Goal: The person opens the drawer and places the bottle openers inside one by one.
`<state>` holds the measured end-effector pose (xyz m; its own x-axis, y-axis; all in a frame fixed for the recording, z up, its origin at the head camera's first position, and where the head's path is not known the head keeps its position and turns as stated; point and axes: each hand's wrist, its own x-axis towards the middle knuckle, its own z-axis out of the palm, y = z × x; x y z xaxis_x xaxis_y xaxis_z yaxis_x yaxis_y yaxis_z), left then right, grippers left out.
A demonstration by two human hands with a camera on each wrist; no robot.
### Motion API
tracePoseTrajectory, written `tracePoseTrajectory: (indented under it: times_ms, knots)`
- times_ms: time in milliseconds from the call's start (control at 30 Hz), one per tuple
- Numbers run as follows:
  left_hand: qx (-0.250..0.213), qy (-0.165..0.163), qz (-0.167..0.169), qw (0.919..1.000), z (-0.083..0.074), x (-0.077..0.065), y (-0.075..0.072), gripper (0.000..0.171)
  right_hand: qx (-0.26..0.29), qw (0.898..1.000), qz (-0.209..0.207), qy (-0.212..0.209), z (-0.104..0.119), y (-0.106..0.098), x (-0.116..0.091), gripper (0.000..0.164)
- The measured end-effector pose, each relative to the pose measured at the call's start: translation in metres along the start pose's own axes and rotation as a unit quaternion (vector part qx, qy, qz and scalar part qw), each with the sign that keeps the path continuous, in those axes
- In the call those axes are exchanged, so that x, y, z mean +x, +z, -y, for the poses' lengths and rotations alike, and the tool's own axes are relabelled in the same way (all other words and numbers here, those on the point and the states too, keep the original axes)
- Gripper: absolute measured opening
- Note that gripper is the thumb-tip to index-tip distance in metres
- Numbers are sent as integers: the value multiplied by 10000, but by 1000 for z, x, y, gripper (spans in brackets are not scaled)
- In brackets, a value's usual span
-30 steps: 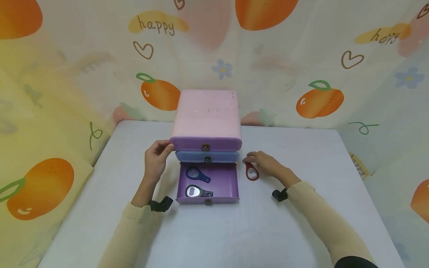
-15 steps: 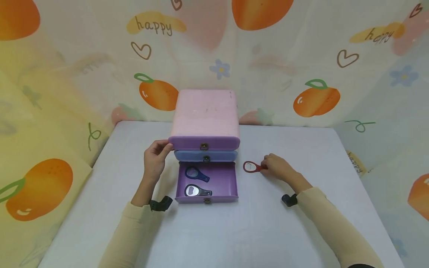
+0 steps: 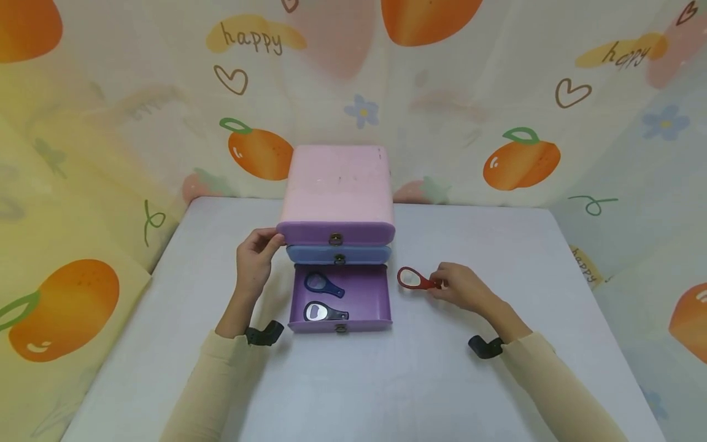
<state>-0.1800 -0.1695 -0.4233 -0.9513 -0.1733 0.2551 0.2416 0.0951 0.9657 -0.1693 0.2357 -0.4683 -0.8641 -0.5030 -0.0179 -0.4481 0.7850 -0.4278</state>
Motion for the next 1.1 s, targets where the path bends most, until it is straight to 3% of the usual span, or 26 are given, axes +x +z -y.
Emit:
tracePoseTrajectory:
  times_ms: [233, 400, 700, 1100]
  knots:
    - [38, -20, 5, 10000, -6, -2, 2, 9, 332, 9981, 384, -351, 36, -19, 4, 13]
    - [33, 4, -7, 10000, -5, -2, 1, 9, 398, 9974, 50, -594, 58, -21, 12, 10]
    - [20, -83, 5, 10000, -7, -2, 1, 11, -228, 9961, -101, -843, 86, -10, 33, 9]
    - [-29, -85, -7, 10000, -3, -1, 0, 6, -1149, 9924, -76, -442, 116, 9, 51, 27]
